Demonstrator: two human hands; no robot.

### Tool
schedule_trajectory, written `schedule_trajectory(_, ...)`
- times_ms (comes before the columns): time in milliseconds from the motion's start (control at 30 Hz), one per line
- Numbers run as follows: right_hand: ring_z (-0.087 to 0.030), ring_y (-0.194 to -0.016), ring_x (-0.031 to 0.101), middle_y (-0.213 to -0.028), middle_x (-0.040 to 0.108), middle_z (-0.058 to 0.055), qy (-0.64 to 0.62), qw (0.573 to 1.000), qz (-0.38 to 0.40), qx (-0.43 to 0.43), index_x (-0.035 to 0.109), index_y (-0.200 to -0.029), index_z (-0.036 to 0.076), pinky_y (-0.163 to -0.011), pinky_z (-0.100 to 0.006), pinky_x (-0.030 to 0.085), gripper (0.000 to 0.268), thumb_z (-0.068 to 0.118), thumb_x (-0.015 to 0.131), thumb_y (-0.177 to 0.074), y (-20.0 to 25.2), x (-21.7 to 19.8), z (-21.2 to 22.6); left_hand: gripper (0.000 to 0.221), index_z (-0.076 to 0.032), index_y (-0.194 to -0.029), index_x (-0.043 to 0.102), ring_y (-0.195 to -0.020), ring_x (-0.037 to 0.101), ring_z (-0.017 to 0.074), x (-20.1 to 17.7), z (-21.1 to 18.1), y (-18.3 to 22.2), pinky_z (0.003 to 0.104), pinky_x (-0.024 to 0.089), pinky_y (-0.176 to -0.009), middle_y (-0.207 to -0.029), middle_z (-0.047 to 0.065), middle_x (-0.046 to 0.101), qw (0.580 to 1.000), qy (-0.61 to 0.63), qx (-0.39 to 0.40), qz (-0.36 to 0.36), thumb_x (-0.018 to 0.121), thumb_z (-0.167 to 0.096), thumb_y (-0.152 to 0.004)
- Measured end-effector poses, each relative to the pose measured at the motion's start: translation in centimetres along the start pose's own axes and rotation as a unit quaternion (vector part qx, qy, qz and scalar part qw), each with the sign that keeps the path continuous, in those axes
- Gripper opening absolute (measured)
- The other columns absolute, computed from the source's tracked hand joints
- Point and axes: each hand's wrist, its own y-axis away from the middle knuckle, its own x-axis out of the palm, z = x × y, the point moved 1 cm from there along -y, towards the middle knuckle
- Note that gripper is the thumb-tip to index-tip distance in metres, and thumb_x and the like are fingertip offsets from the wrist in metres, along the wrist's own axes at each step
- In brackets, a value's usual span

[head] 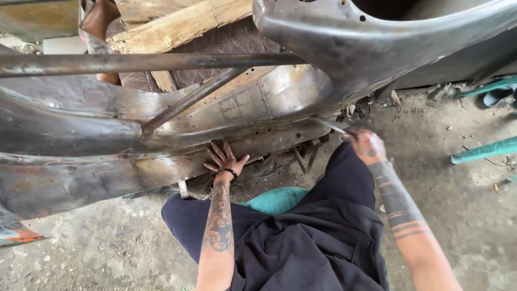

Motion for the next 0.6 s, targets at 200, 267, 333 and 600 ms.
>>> schedule_trajectory(200,-0.027,-0.097,0.074,-0.100,0.074,0.000,0.013,0.973,0.040,0.227,0.070,-0.125,0.043,-0.079,-0.046,0.062,0.030,0.060,0.058,-0.104,4.8,2.9,-8.9,0.111,-0.021,-0.161,-0.021,-0.145,-0.034,0.0478,0.0,0.0,-0.7,0.085,-0.012,-0.103,-0.158,0.022,-0.040,0.999,-0.039,-0.014,0.006,0.039,-0.081,-0.090)
schedule_trajectory(267,-0.031,-0.079,0.076,-0.080,0.073,-0.007,0.074,0.966,0.013,0.247,0.077,-0.095,0.026,-0.064,-0.045,0.062,0.034,0.058,0.065,-0.098,5.1,3.1,-4.4,0.112,-0.023,-0.160,-0.023,-0.145,-0.034,0.0473,-0.6,0.0,-0.5,0.085,-0.010,-0.104,-0.159,0.021,-0.040,1.000,-0.020,-0.013,0.019,0.039,-0.083,-0.089)
schedule_trajectory(333,-0.033,-0.086,0.075,-0.086,0.075,-0.010,-0.002,0.984,0.021,0.179,0.078,-0.100,0.022,-0.072,-0.046,0.062,0.032,0.051,0.064,-0.098,4.1,0.1,3.0,0.112,-0.024,-0.160,-0.023,-0.145,-0.035,0.0471,-0.7,-0.3,-0.6,0.084,-0.010,-0.105,-0.158,0.021,-0.041,0.999,-0.027,-0.021,0.025,0.041,-0.082,-0.089)
schedule_trajectory(600,-0.028,-0.085,0.075,-0.088,0.073,-0.006,-0.152,0.983,-0.022,-0.103,0.073,-0.115,0.023,-0.071,-0.043,0.062,0.027,0.041,0.063,-0.098,-2.0,7.0,14.8,0.108,-0.027,-0.158,-0.027,-0.143,-0.038,0.0461,-1.1,-0.6,0.1,0.083,-0.014,-0.105,-0.157,0.019,-0.043,0.999,-0.012,-0.038,0.029,0.040,-0.080,-0.091)
